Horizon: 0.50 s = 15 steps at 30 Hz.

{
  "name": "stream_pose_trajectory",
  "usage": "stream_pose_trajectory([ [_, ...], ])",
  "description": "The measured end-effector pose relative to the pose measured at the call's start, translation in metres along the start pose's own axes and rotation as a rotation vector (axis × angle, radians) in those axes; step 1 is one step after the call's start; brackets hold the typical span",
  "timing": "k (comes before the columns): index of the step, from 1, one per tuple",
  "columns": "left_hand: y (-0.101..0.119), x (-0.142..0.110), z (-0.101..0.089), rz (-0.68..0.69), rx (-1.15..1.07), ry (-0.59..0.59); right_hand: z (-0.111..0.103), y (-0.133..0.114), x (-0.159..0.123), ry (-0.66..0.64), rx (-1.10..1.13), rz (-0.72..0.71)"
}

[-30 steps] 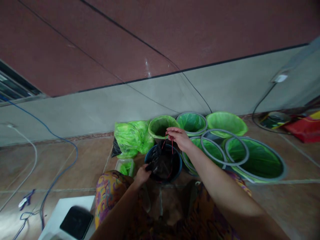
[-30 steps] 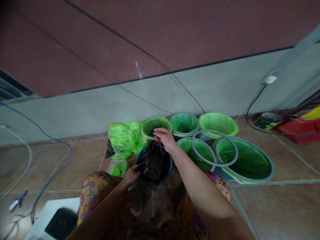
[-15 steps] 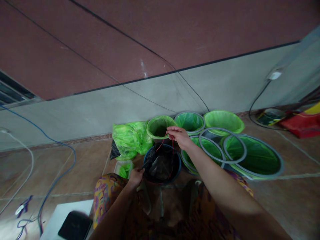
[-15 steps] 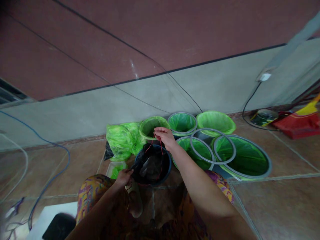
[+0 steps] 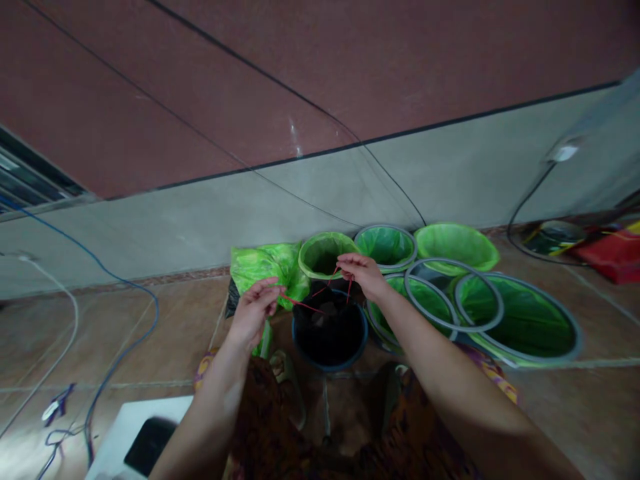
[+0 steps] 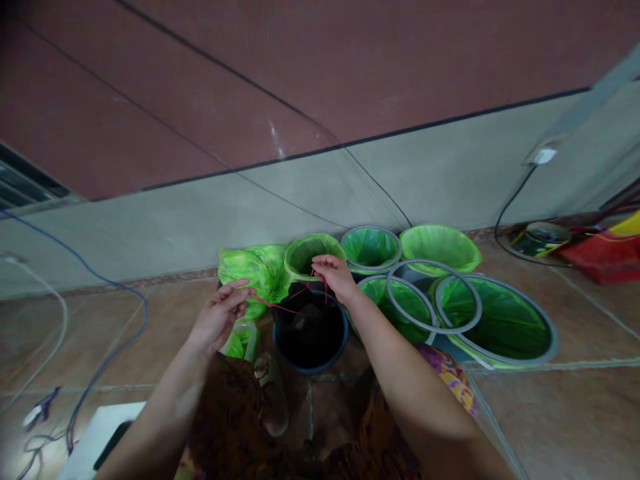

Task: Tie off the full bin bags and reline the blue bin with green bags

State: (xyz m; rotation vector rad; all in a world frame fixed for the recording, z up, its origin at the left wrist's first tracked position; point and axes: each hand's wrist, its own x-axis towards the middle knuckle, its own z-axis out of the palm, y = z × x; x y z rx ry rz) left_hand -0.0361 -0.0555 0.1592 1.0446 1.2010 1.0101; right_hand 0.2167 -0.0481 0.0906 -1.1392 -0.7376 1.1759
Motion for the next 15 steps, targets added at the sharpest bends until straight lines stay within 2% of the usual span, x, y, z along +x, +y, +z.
stream_pose_trajectory([
  [3,0.004,0.001,0.008,0.063,0.005,-0.002,0.006,-0.002,-0.004,-0.024,-0.007,-0.026],
  [5,0.002,0.002,0.009,0.077,-0.022,-0.044,0.008,-0.005,-0.006,-0.06,0.011,-0.074],
  [8,-0.001,0.006,0.009,-0.016,-0.12,-0.093,0.013,-0.008,-0.012,-0.143,0.009,-0.148],
  [11,-0.001,0.011,0.012,-0.116,-0.147,-0.12,0.019,-0.006,-0.019,-0.258,-0.031,-0.155],
  [13,0.0,0.015,0.017,-0.091,-0.074,-0.151,0.022,-0.003,-0.021,-0.336,-0.037,-0.152],
  [15,0.002,0.022,0.021,-0.018,0.113,-0.157,0.022,0.0,-0.02,-0.354,-0.03,-0.153],
])
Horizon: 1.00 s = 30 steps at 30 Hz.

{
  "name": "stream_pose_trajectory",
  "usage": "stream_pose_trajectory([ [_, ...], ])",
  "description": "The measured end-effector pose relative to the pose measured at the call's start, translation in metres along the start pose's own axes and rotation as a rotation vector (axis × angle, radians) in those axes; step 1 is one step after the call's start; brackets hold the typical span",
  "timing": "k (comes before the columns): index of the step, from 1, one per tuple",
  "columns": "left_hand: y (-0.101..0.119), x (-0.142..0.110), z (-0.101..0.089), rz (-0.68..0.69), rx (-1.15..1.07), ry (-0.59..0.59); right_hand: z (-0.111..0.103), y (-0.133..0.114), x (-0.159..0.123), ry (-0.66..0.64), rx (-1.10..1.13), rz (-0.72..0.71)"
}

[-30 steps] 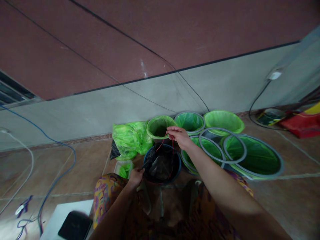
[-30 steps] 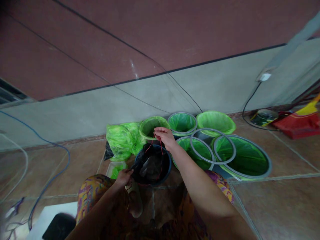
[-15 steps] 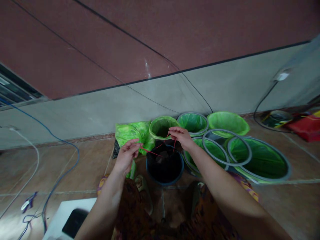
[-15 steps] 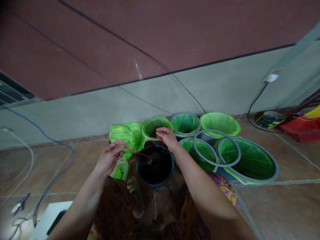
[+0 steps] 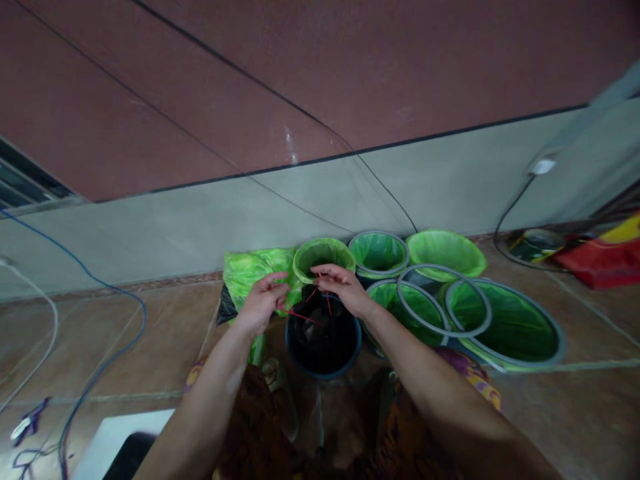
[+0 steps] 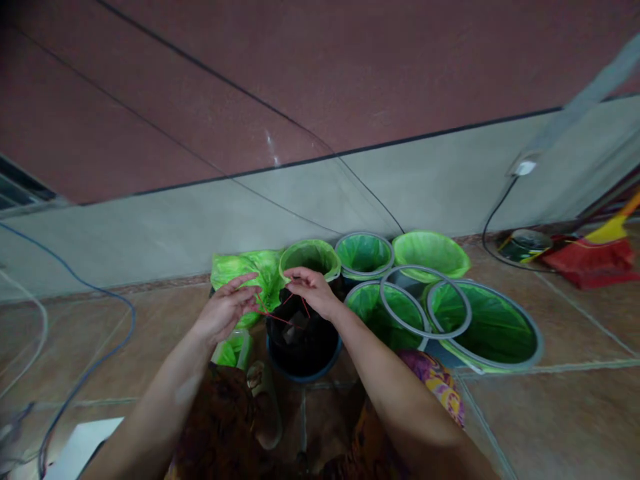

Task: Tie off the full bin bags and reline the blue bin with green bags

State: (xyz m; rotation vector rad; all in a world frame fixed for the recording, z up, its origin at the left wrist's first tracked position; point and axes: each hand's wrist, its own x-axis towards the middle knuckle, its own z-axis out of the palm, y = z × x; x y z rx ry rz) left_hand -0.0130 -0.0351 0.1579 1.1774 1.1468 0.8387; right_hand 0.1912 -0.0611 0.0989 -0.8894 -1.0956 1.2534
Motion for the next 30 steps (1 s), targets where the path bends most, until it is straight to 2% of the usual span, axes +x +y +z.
stream_pose_trajectory([
  [2,0.003,0.01,0.0,0.052,0.308,-0.063,-0.004,0.003,0.002,0.057,0.0,-0.009],
  [4,0.009,0.019,-0.002,0.103,0.61,-0.221,-0.008,0.004,0.004,0.118,-0.013,-0.022],
  [6,0.018,0.024,-0.001,0.157,0.749,-0.356,-0.009,0.005,0.004,0.108,-0.053,-0.031],
  [8,0.026,0.025,0.006,0.206,0.714,-0.356,-0.005,0.007,0.0,-0.001,-0.118,-0.015],
  [10,0.031,0.025,0.018,0.221,0.615,-0.284,0.004,0.011,-0.004,-0.152,-0.209,0.025],
  [12,0.028,0.027,0.03,0.2,0.52,-0.23,0.014,0.017,-0.009,-0.239,-0.345,0.038],
  [15,0.013,0.038,0.038,0.188,0.37,-0.179,0.022,0.027,-0.009,-0.23,-0.588,-0.03],
  [17,-0.002,0.046,0.033,0.22,0.242,-0.061,0.021,0.033,-0.006,-0.206,-0.66,-0.029],
  [19,-0.022,0.053,0.024,0.215,0.141,0.075,0.018,0.037,-0.002,-0.176,-0.607,0.047],
  [21,-0.045,0.053,0.016,0.15,0.126,0.091,0.017,0.038,0.002,-0.129,-0.477,0.114],
  [23,-0.066,0.048,0.013,0.126,0.156,-0.036,0.018,0.035,0.005,-0.081,-0.331,0.132],
  [26,-0.089,0.034,0.018,0.254,0.281,-0.296,0.02,0.025,0.007,-0.034,-0.169,0.109],
  [28,-0.096,0.025,0.023,0.369,0.439,-0.335,0.02,0.018,0.009,-0.001,-0.063,0.11],
  [30,-0.098,0.02,0.028,0.45,0.579,-0.309,0.019,0.014,0.012,0.034,0.053,0.161],
])
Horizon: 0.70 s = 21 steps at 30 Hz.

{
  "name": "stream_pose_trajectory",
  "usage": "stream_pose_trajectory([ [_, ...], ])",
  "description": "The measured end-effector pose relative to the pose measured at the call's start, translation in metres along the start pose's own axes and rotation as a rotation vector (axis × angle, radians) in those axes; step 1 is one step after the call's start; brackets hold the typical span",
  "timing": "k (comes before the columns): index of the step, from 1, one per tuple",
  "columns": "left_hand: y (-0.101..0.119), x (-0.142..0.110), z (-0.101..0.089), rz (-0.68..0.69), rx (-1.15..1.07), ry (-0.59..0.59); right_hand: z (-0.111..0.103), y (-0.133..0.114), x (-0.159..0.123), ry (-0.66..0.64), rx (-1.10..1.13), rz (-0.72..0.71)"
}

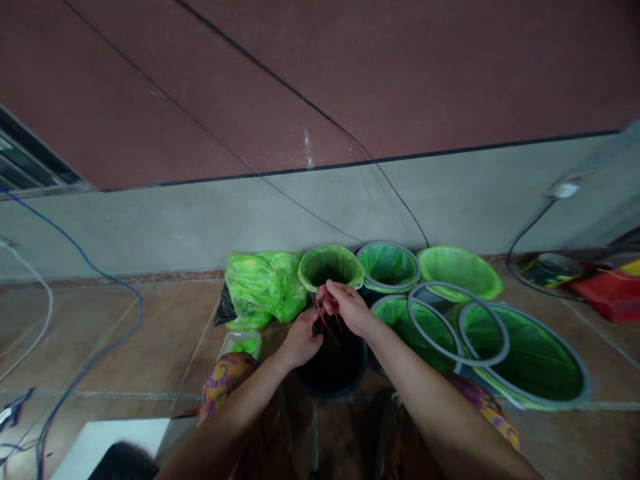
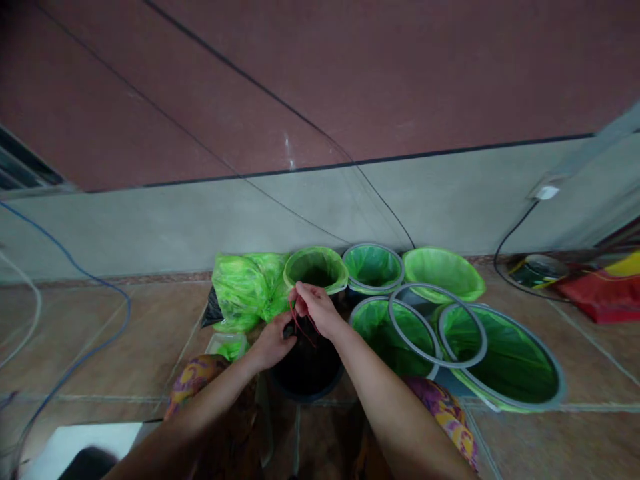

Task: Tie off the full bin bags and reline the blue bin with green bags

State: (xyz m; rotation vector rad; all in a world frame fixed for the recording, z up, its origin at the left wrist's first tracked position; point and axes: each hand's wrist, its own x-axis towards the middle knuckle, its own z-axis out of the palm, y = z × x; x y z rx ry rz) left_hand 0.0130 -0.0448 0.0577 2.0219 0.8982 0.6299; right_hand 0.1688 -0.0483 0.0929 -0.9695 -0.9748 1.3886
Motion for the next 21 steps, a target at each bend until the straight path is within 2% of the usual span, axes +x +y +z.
stream_pose_trajectory([
  [3,0.002,0.002,0.004,0.028,0.074,-0.015,-0.003,-0.003,0.005,0.041,0.139,0.098],
  [7,-0.002,0.006,0.01,-0.028,0.04,-0.018,-0.006,-0.003,0.01,0.091,0.268,0.118],
  [12,-0.014,0.009,0.018,-0.074,-0.056,-0.049,-0.003,-0.001,0.009,0.02,0.283,0.101],
  [17,-0.023,0.012,0.022,-0.128,-0.119,-0.114,-0.007,-0.002,0.008,-0.068,0.086,0.073],
  [19,-0.028,0.012,0.019,-0.167,-0.152,-0.087,-0.017,-0.007,0.01,-0.045,-0.124,0.039],
  [21,-0.034,0.011,0.013,-0.229,-0.211,0.011,-0.031,-0.014,0.013,0.038,-0.429,-0.038],
])
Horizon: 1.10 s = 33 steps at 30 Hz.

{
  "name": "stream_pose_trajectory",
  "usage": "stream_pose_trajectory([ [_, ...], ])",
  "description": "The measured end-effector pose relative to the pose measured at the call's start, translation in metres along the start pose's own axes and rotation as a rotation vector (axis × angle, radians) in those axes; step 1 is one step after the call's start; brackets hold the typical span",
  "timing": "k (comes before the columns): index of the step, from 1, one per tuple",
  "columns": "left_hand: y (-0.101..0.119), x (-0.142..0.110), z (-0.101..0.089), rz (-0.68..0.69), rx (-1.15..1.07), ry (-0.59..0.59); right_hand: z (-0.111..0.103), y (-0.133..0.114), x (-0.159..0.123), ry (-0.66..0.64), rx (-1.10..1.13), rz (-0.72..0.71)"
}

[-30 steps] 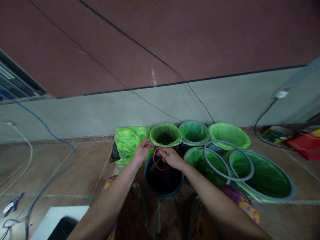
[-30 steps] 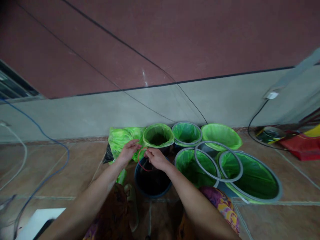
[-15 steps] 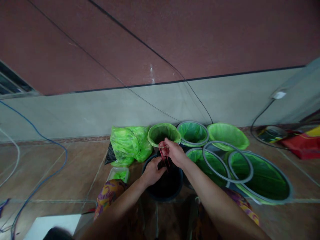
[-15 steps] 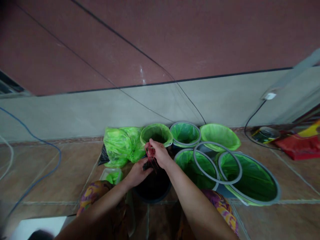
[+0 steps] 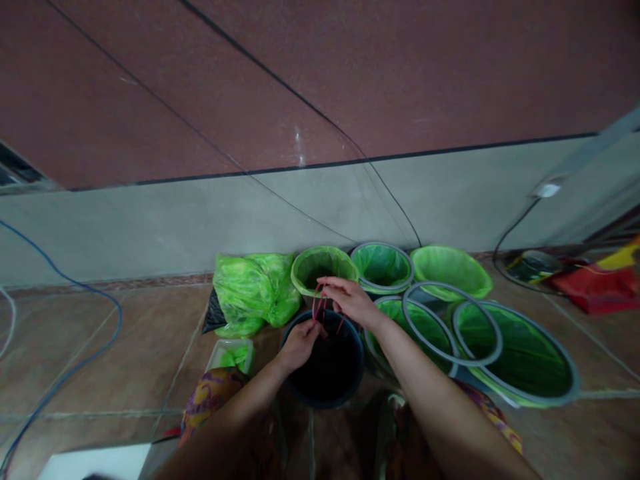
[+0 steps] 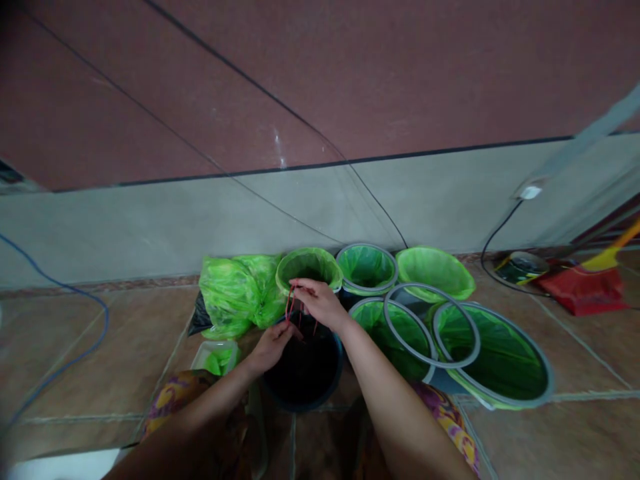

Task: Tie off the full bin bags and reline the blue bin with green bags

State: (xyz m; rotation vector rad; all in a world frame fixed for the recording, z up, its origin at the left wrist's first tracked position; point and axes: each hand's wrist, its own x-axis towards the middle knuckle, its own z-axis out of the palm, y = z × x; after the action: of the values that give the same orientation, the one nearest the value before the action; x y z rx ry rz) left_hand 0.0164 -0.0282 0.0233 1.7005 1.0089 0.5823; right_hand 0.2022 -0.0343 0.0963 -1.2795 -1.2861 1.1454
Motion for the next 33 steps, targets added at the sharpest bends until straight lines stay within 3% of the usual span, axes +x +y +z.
stream_pose_trajectory([
  [4,-0.012,0.001,-0.019,-0.106,-0.243,0.266,-0.03,0.005,0.0,0.069,-0.65,0.029],
  [7,-0.017,0.003,-0.029,-0.126,-0.389,0.357,-0.033,0.012,-0.011,-0.043,-0.941,0.157],
  [10,-0.018,0.005,-0.031,-0.123,-0.441,0.401,-0.021,0.014,-0.026,-0.247,-1.066,0.302],
  [12,-0.016,0.006,-0.029,-0.124,-0.429,0.405,-0.013,0.009,-0.034,-0.414,-0.976,0.317],
  [14,-0.012,0.007,-0.026,-0.125,-0.383,0.374,-0.009,0.004,-0.038,-0.544,-0.655,0.251],
  [16,-0.008,0.009,-0.022,-0.12,-0.337,0.324,-0.007,0.001,-0.037,-0.521,-0.291,0.187],
  [18,-0.004,0.012,-0.018,-0.103,-0.329,0.278,-0.008,0.004,-0.032,-0.379,-0.171,0.194],
  [20,0.0,0.015,-0.016,-0.083,-0.388,0.262,-0.008,0.011,-0.027,-0.264,-0.239,0.225],
  [24,0.006,0.02,-0.017,-0.076,-0.642,0.302,-0.011,0.023,-0.021,-0.268,-0.263,0.254],
  [27,0.007,0.023,-0.019,-0.098,-0.731,0.313,-0.014,0.021,-0.02,-0.208,-0.501,0.241],
  [30,0.002,0.025,-0.017,-0.14,-0.633,0.308,-0.013,0.014,-0.022,-0.29,-0.631,0.243],
  [33,-0.005,0.027,-0.01,-0.151,-0.41,0.195,-0.009,0.007,-0.025,-0.422,-0.579,0.169],
])
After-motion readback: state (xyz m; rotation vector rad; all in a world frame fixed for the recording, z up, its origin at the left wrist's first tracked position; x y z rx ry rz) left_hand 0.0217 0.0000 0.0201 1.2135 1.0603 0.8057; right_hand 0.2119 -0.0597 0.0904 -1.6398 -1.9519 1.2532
